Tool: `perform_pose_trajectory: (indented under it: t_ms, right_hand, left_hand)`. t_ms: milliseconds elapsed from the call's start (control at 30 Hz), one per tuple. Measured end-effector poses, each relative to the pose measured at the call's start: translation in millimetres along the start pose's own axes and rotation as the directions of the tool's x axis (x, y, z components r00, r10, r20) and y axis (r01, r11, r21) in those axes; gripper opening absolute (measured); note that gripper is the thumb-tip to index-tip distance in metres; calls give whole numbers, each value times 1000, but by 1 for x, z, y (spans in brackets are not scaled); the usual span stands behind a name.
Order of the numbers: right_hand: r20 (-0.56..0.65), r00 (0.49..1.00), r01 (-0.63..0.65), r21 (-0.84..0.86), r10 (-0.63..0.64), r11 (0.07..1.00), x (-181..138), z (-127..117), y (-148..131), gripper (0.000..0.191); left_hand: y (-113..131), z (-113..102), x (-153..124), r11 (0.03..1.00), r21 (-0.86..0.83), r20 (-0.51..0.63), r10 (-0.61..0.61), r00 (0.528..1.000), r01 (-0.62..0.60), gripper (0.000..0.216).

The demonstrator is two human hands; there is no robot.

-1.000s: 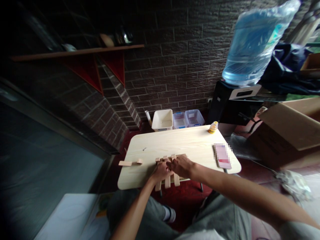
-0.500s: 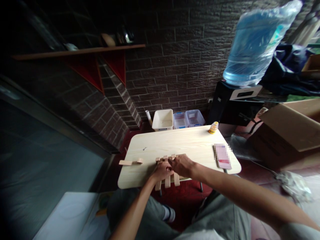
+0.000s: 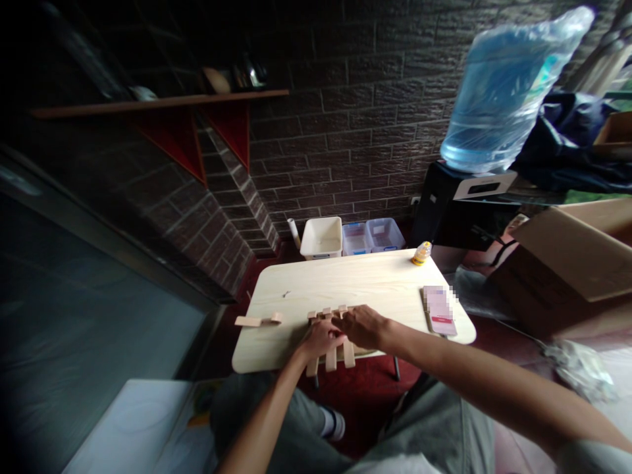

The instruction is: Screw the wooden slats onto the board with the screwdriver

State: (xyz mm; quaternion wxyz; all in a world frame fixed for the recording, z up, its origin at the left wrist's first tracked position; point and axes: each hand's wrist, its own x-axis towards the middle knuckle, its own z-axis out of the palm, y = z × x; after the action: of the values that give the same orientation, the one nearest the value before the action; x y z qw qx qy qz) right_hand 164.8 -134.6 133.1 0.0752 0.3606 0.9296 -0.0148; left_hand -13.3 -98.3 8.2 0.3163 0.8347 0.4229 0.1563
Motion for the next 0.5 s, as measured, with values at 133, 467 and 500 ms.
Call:
perform_pose_trajectory:
  t_ms: [133,467,500]
  right_hand:
    - [-36,999,13,-51,-15,999,2,10,1,35]
    - [-82,997,-1,-160,-12,987,1,16,-2,30]
    - [-80,997,-2,-167,-12,986,2,16,-2,30]
  left_hand:
    - [-1,1,0,999,-34,1,13,1000,-13,11]
    - [1,-4,-3,996,-80,-9,46,999,-46,12]
    - [1,-3,-3,996,-80,-9,47,999,-48,12]
